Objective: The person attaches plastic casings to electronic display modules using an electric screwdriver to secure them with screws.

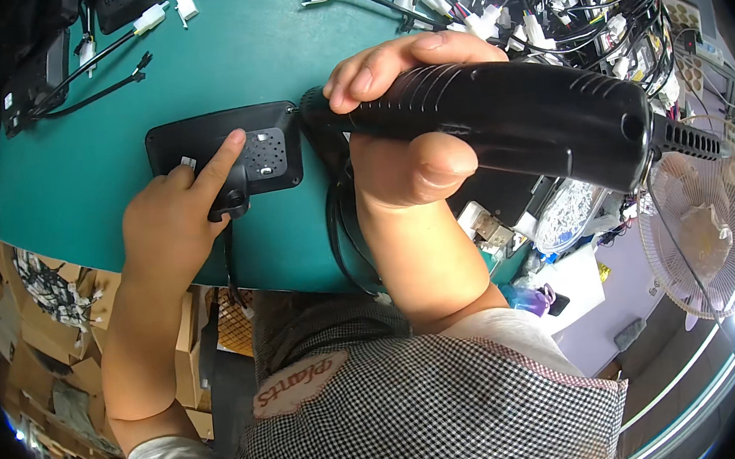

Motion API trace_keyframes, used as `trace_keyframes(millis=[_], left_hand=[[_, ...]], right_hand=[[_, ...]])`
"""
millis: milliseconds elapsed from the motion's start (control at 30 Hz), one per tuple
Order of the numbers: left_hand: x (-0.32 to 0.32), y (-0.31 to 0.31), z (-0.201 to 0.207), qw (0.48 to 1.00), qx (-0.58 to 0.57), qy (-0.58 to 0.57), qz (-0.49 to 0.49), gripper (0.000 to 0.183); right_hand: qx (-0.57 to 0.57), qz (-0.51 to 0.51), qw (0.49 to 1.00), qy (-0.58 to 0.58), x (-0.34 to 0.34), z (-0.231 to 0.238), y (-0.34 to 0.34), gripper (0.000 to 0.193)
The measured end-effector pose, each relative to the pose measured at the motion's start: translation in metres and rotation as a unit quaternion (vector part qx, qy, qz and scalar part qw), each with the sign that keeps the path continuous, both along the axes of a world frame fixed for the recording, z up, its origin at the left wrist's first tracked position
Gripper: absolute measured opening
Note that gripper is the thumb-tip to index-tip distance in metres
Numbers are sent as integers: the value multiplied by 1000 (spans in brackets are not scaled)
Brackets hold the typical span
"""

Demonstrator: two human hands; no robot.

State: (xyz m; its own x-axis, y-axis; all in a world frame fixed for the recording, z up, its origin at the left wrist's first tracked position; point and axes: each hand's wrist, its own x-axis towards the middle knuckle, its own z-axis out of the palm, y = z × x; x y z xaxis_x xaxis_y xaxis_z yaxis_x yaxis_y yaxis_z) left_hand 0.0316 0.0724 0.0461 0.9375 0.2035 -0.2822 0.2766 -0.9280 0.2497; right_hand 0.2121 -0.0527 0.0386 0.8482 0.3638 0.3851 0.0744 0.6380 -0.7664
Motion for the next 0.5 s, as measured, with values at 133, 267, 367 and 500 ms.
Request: trace_keyframes(millis=[133, 267, 367, 500], left_hand=[[2, -2, 0, 1000, -9, 2, 7, 88], [3, -3, -1, 1000, -17, -11, 14, 87], [-1, -3, 0, 999, -21, -15, 19, 86], [-1, -2, 0, 999, -35, -9, 22, 84]], right_hand=[[1, 21, 1000, -8, 1, -4, 0, 77], [5, 38, 999, -36, -3, -5, 3, 74], [-42, 96, 974, -202, 0, -11, 2, 76], [-65, 118, 966, -222, -7, -9, 0, 72]])
